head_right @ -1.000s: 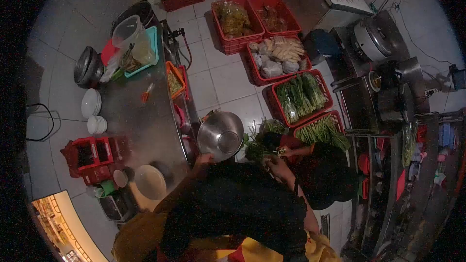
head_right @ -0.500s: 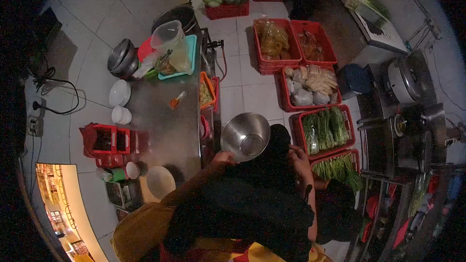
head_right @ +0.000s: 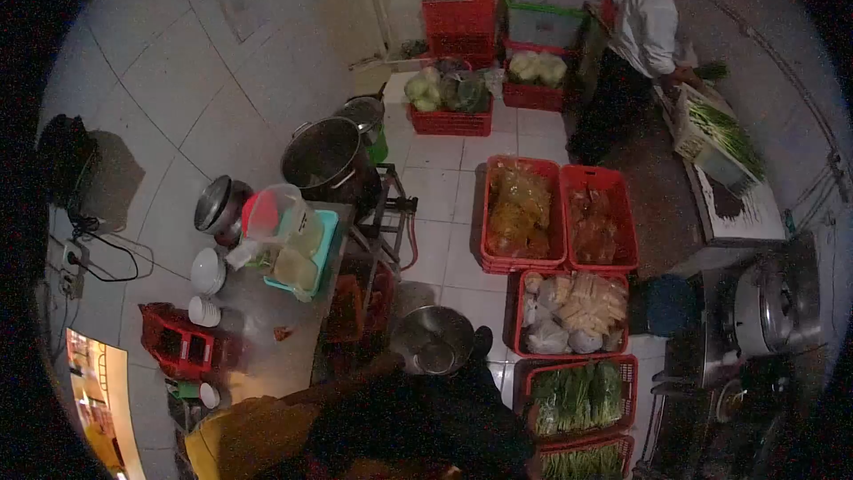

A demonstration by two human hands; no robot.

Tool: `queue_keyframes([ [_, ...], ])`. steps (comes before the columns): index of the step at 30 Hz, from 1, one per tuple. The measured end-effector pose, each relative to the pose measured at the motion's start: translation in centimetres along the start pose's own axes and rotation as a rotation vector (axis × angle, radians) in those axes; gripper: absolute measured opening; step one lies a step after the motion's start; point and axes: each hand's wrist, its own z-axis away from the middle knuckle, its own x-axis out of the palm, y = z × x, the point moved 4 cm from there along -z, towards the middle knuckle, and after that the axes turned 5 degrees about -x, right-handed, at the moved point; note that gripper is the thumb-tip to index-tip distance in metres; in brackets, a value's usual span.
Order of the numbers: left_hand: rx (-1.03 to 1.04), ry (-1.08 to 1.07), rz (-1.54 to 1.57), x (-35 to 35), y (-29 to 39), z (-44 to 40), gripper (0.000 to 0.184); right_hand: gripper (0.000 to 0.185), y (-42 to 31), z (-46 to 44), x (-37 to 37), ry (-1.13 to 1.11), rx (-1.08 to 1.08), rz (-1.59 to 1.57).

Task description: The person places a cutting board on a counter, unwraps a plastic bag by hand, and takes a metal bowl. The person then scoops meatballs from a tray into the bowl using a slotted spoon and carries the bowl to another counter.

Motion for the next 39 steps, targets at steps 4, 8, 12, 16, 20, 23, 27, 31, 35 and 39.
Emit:
queue_keyframes([
  [4, 0.581, -0.034, -0.814, 0.0, 3.8, -6.1, 0.034, 0.027, -2.9, -8.9, -3.0, -0.116, 0.111, -0.049],
  [8, 0.758, 0.247, -0.939, -0.1, 5.4, -10.1, 0.034, 0.030, -8.7, -16.7, -5.4, -0.223, 0.082, -0.055],
  [12, 0.440, 0.262, -0.233, -2.7, 13.5, -2.1, 0.033, 0.033, -13.5, -24.1, -4.7, -0.329, 0.023, -0.124],
  [16, 0.384, 0.321, 0.021, -4.4, 21.1, 4.9, 0.032, 0.037, -17.6, -31.7, 0.4, -0.473, -0.037, -0.329],
  [20, 0.291, 0.345, -0.107, -6.5, 24.0, 3.8, 0.033, 0.038, -19.8, -41.9, 10.8, -0.692, -0.126, -0.741],
  [23, 0.325, 0.294, -0.183, -9.6, 24.0, -4.0, 0.037, 0.035, -32.2, -33.2, 10.5, -0.743, -0.121, -0.390],
  [27, 0.341, 0.094, 0.151, -12.5, 30.0, -3.4, 0.036, 0.033, -33.6, -35.9, 12.1, -0.820, 0.043, -0.356],
  [31, 0.745, 0.162, 0.405, -16.6, 38.6, -1.3, 0.044, 0.036, -37.5, -42.1, 11.4, -0.787, 0.012, -0.062],
  [35, 0.393, 0.004, 0.494, -21.6, 46.0, -2.5, 0.062, 0.036, -51.6, -46.2, 11.4, -0.692, -0.079, 0.254],
  [39, 0.567, 0.099, 0.543, -24.3, 48.9, -2.4, 0.070, 0.035, -62.0, -48.9, 13.8, -0.675, -0.146, 0.446],
])
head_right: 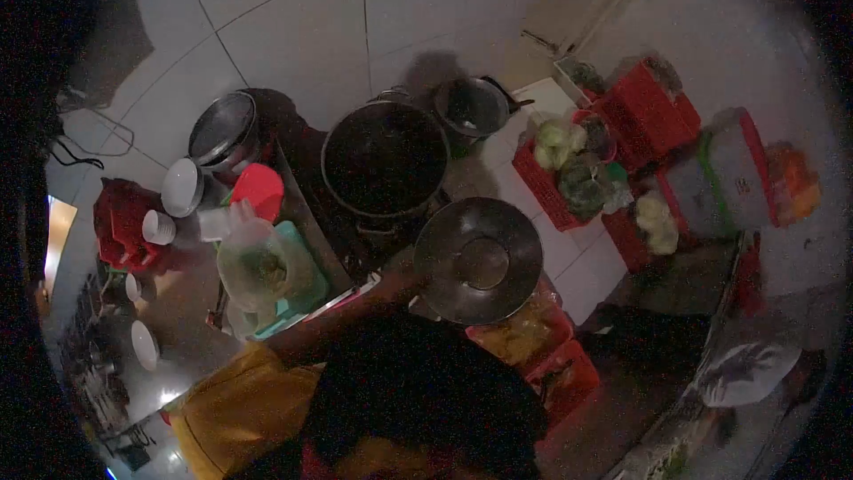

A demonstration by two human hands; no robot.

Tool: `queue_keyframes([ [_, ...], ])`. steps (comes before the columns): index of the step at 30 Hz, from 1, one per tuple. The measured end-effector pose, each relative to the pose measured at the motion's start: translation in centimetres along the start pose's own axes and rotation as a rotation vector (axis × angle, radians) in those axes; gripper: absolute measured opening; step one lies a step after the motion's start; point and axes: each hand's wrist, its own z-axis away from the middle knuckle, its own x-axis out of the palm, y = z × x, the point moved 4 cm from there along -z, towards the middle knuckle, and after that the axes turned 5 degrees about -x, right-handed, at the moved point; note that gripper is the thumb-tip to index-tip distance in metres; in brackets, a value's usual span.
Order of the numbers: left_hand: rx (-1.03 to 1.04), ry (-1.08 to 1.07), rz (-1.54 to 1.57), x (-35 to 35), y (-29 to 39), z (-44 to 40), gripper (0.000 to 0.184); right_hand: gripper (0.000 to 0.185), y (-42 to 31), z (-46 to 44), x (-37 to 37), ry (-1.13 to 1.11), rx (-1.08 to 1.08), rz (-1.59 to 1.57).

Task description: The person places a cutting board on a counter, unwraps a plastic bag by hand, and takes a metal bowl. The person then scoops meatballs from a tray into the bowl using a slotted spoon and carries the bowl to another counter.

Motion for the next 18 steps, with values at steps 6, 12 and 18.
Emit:
queue_keyframes([
  [6, 0.016, -0.005, 0.291, 0.0, 0.9, -6.2, 0.073, 0.035, -5.5, -6.4, -2.8, -0.084, 0.011, 0.198],
  [12, 0.112, 0.284, 0.191, -0.7, 4.2, -10.7, 0.073, 0.034, -10.4, -16.9, -6.2, -0.234, -0.002, 0.354],
  [18, -0.018, 0.526, 0.190, 2.3, 4.3, -19.3, 0.074, 0.033, -17.9, -29.3, -11.6, -0.359, -0.036, 0.526],
])
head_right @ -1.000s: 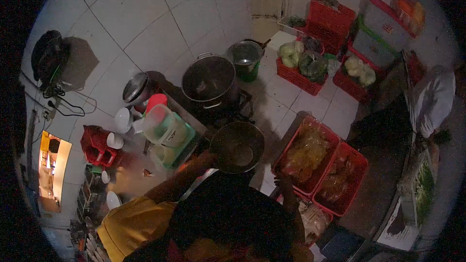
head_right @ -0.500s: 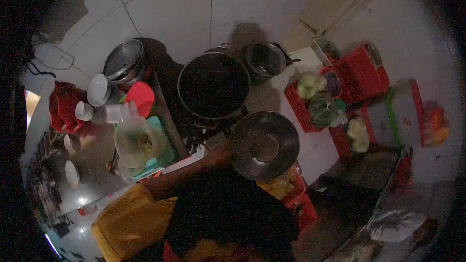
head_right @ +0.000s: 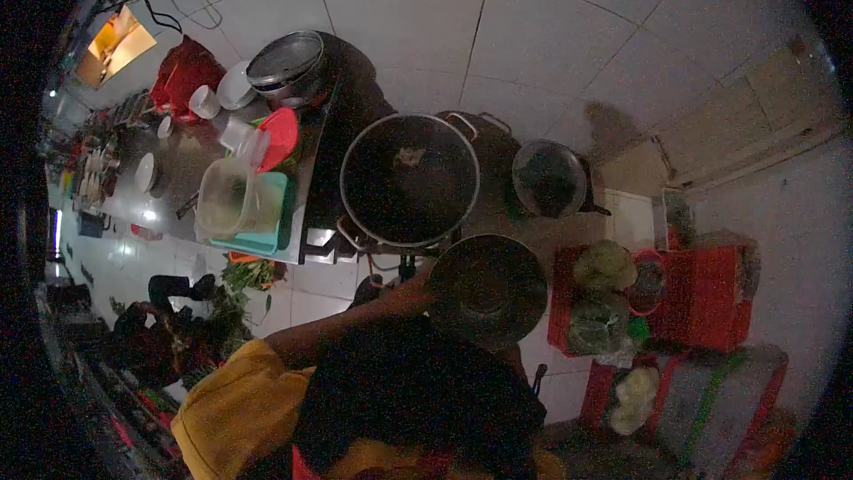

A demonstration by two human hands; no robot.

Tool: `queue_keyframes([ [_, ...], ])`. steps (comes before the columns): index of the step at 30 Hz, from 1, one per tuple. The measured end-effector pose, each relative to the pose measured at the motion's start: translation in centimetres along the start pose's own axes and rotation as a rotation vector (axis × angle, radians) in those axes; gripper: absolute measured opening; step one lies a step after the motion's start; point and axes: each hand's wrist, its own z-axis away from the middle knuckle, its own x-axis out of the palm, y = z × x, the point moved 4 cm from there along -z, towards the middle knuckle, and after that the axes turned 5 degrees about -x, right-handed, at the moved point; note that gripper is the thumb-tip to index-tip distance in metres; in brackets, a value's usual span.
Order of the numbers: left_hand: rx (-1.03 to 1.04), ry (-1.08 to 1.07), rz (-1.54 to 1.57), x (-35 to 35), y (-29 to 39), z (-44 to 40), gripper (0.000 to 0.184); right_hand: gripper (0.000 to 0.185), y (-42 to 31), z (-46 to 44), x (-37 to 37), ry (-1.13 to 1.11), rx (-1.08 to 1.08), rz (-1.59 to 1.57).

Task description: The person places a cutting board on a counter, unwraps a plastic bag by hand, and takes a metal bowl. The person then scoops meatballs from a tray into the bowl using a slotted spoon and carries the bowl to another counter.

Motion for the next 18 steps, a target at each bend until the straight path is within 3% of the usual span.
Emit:
queue_keyframes([
  [2, -0.009, 0.055, -0.030, 2.1, 0.0, -0.4, 0.073, 0.033, -1.5, -2.5, -3.1, -0.022, -0.008, 0.038],
  [4, 0.140, 0.192, -0.036, 3.4, 1.1, 0.1, 0.073, 0.033, -2.9, -4.6, -5.3, -0.041, -0.016, 0.069],
  [11, -0.117, 0.265, 0.159, 4.9, -0.1, 2.7, 0.077, 0.032, -7.3, -9.7, -5.9, -0.142, -0.068, 0.178],
  [13, 0.164, 0.383, 0.153, 5.2, -1.0, 2.2, 0.076, 0.032, -8.4, -10.5, -5.4, -0.163, -0.082, 0.210],
  [14, 0.162, 0.371, 0.159, 5.3, -1.4, 2.3, 0.076, 0.032, -9.2, -10.8, -5.3, -0.173, -0.089, 0.234],
  [17, -0.105, 0.300, 0.307, 6.0, -2.7, 1.3, 0.073, 0.032, -11.9, -13.0, -5.2, -0.196, -0.114, 0.309],
  [18, -0.065, 0.304, 0.361, 6.5, -3.7, 0.2, 0.073, 0.032, -13.2, -13.8, -5.4, -0.209, -0.125, 0.338],
])
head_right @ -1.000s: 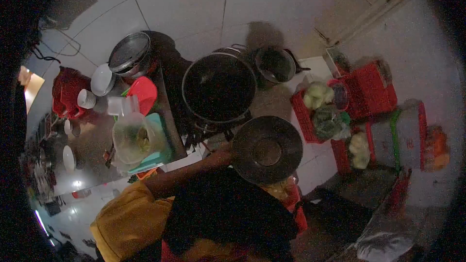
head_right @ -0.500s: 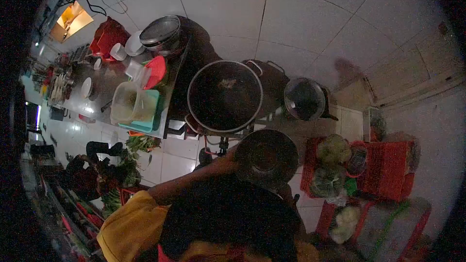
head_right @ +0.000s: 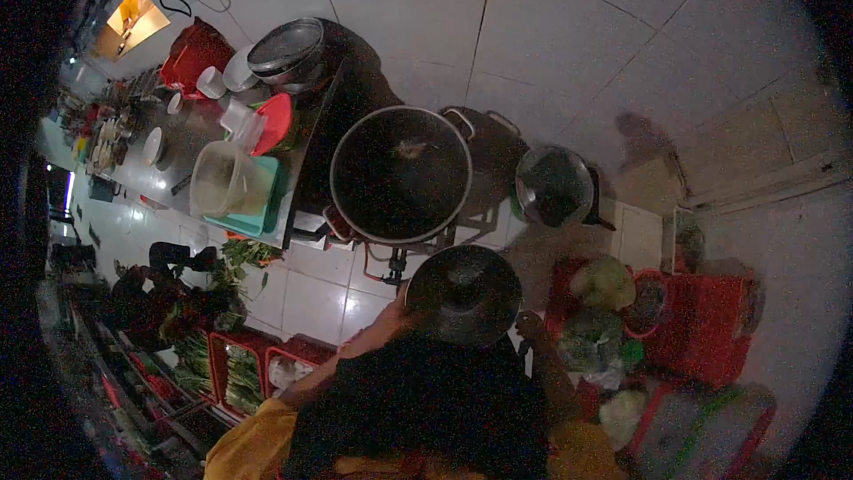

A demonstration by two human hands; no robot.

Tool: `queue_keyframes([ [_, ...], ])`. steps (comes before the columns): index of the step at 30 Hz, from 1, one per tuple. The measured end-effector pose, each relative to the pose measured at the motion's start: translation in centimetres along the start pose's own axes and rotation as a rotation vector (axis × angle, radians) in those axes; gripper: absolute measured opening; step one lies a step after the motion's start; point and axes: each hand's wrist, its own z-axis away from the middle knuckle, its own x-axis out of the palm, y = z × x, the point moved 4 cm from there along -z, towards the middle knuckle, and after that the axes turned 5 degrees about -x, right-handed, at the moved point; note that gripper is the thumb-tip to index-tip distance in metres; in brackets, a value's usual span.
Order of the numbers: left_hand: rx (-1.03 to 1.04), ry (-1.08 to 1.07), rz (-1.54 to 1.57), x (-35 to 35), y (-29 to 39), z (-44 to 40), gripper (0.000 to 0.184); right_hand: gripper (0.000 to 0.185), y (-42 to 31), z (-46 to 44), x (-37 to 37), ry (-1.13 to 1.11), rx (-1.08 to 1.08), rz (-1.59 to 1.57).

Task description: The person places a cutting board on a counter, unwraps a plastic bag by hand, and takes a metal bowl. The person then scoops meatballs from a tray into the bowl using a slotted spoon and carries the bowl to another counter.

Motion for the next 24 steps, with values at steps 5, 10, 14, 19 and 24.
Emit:
queue_keyframes([
  [5, 0.277, 0.089, -0.120, 2.1, -1.0, -1.7, 0.073, 0.031, -4.2, -6.9, -5.4, -0.049, -0.065, 0.125],
  [10, 0.090, 0.228, 0.209, 5.7, -4.7, -3.8, 0.066, 0.031, -8.0, -16.7, -13.4, -0.090, -0.123, 0.237],
  [14, -0.045, 0.464, 0.157, 9.5, -6.3, -4.0, 0.056, 0.030, -12.4, -26.7, -19.1, -0.166, -0.179, 0.339],
  [19, -0.409, 0.717, 0.154, 15.2, -10.3, -0.5, 0.043, 0.038, -19.9, -34.7, -22.1, -0.134, -0.159, 0.379],
  [24, -0.768, 0.818, 0.040, 21.9, -15.9, 6.7, 0.034, 0.054, -25.0, -37.6, -19.9, 0.028, -0.083, 0.389],
])
